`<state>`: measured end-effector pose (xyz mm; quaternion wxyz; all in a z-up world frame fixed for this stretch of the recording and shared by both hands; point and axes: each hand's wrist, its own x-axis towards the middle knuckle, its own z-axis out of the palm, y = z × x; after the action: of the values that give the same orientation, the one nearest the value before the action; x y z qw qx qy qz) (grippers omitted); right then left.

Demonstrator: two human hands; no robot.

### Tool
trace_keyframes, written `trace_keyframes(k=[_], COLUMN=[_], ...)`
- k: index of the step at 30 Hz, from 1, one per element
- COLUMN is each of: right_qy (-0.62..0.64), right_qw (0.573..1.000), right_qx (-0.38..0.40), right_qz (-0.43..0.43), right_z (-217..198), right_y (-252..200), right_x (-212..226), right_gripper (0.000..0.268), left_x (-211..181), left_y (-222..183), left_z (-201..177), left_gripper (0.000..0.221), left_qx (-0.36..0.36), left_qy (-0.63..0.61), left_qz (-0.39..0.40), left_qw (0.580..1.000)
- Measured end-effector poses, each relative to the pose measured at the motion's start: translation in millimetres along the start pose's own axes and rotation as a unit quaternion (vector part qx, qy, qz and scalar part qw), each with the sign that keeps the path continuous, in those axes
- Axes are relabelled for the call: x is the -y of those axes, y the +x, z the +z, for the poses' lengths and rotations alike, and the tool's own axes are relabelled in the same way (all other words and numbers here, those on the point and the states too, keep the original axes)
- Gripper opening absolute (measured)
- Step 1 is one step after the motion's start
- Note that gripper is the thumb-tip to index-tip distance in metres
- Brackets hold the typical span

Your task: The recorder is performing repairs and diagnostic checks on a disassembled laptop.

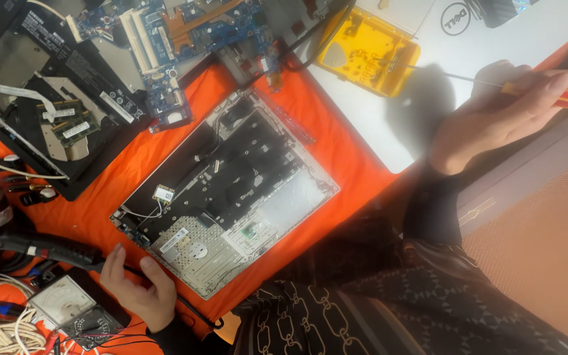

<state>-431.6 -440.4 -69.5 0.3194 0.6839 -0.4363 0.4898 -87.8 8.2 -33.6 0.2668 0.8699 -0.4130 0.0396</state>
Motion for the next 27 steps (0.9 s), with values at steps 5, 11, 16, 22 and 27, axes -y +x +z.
trace_keyframes(k=[5, 11, 16, 22, 27], right_qy=[-0.029, -0.038, -0.055, -0.051, -0.087], right_qw=[0.998, 0.996, 0.995, 0.996, 0.990], right_qx=[0.059, 0.085, 0.081, 0.070, 0.092], right_qz=[0.013, 0.009, 0.002, 0.002, 0.066], right_z=[-10, -12, -13, -14, -13], right_y=[5, -9, 9, -5, -28], right_x=[8, -5, 14, 6, -2], right_gripper=[0.052, 0.049, 0.062, 0.067, 0.065], left_x=[4, 5, 8, 8, 6], left_y=[-2, -3, -3, -3, -2], left_z=[4, 4, 4, 4, 5], left_gripper=[0.033, 0.033, 0.034, 0.034, 0.034], left_qx=[-0.005, 0.000, 0.003, 0.003, -0.005], left_qy=[0.005, 0.022, 0.030, 0.038, 0.027], left_qz=[0.001, 0.003, 0.004, 0.006, 0.010], left_qw=[1.000, 1.000, 1.000, 0.999, 1.000])
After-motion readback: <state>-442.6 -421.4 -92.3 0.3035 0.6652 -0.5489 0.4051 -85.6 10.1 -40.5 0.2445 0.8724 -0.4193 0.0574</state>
